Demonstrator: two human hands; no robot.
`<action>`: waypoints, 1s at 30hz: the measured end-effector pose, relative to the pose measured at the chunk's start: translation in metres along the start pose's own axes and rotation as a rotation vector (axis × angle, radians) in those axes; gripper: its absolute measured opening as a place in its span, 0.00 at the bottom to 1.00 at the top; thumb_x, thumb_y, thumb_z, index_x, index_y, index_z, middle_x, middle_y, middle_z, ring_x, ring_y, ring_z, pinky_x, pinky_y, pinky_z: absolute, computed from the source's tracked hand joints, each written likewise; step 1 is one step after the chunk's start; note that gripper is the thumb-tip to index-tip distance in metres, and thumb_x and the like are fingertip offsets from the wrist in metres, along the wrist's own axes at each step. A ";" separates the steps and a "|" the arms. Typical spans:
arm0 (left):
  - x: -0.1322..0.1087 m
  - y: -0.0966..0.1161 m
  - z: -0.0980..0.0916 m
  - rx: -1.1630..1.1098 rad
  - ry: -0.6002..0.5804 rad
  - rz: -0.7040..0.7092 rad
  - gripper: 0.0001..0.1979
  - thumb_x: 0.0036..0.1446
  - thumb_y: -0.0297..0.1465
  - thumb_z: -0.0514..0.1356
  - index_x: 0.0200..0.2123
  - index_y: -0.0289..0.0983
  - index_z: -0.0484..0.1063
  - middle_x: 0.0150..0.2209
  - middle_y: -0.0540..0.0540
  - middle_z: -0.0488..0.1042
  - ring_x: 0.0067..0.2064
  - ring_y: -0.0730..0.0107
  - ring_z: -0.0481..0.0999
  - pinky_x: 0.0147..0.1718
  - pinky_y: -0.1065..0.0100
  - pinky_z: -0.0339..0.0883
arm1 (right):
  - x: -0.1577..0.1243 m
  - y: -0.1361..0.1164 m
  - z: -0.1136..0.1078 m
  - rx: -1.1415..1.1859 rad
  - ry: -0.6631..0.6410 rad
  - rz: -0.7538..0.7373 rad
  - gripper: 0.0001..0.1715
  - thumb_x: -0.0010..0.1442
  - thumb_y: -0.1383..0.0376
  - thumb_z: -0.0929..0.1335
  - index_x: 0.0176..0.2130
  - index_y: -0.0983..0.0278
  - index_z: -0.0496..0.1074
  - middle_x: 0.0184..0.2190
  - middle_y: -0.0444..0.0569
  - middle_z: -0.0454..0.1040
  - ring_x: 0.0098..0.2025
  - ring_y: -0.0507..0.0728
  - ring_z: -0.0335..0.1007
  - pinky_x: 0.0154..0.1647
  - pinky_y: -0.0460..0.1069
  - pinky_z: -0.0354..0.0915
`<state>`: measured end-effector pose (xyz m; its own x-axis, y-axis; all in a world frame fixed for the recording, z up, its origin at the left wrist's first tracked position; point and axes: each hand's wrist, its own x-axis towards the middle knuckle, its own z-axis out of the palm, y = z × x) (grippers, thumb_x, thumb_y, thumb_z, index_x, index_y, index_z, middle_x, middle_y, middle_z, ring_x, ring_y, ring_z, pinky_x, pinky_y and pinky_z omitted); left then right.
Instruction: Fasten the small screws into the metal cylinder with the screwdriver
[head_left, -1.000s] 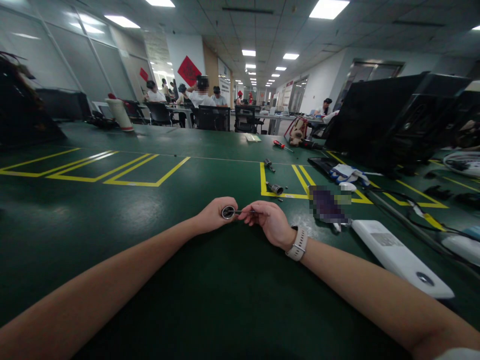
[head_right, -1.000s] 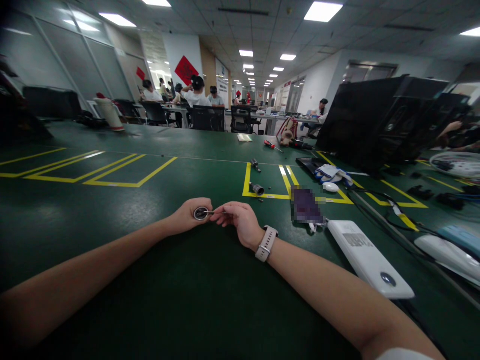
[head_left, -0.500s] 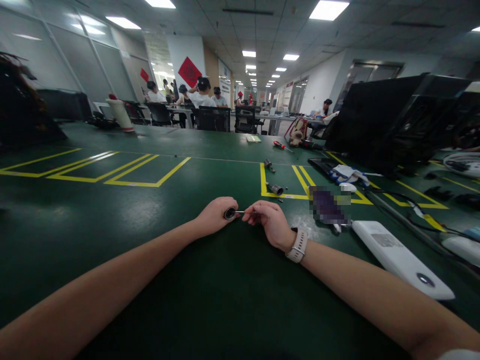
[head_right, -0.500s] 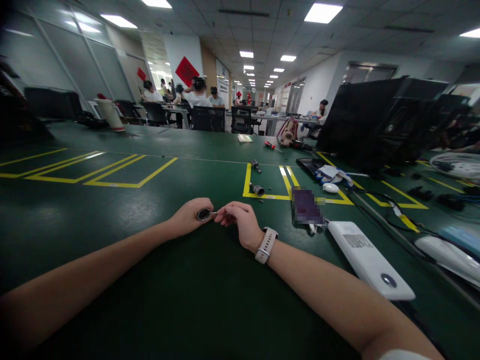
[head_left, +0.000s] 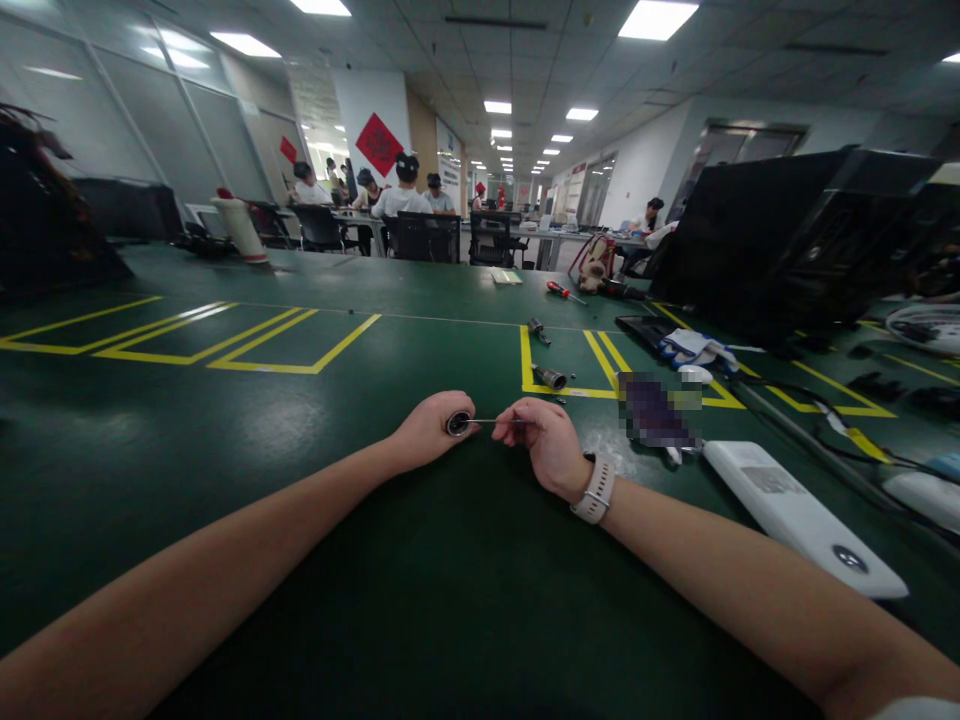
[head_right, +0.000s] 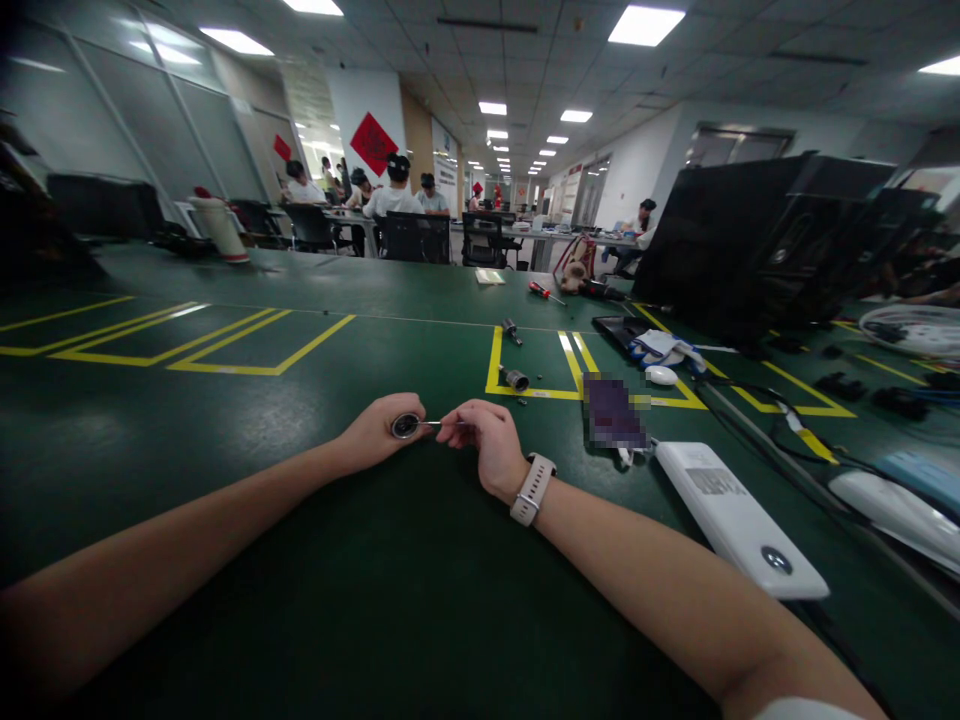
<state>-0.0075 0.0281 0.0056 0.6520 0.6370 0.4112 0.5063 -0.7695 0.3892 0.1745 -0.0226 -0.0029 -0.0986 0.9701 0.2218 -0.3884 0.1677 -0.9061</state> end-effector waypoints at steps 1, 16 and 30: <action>0.000 0.000 0.000 0.008 -0.001 -0.001 0.08 0.54 0.32 0.56 0.26 0.36 0.64 0.27 0.51 0.65 0.30 0.72 0.66 0.30 0.70 0.59 | 0.000 0.000 0.000 -0.003 0.005 -0.009 0.11 0.49 0.66 0.64 0.22 0.66 0.74 0.18 0.47 0.73 0.22 0.51 0.64 0.24 0.47 0.58; 0.000 -0.001 0.000 0.022 0.008 0.007 0.05 0.52 0.27 0.55 0.25 0.36 0.62 0.25 0.52 0.63 0.29 0.73 0.65 0.29 0.71 0.58 | -0.001 -0.001 0.001 -0.048 -0.093 0.073 0.12 0.51 0.66 0.63 0.24 0.67 0.75 0.22 0.49 0.75 0.23 0.52 0.66 0.26 0.47 0.59; -0.001 0.003 -0.001 0.113 -0.055 -0.007 0.04 0.51 0.23 0.55 0.26 0.36 0.64 0.26 0.51 0.66 0.30 0.70 0.67 0.33 0.67 0.60 | -0.002 -0.002 0.002 -0.066 -0.071 0.060 0.11 0.51 0.65 0.64 0.24 0.66 0.75 0.21 0.47 0.75 0.24 0.51 0.66 0.27 0.47 0.60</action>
<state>-0.0066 0.0251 0.0071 0.6764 0.6415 0.3620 0.5695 -0.7671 0.2952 0.1732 -0.0254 -0.0012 -0.1858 0.9641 0.1897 -0.3185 0.1235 -0.9398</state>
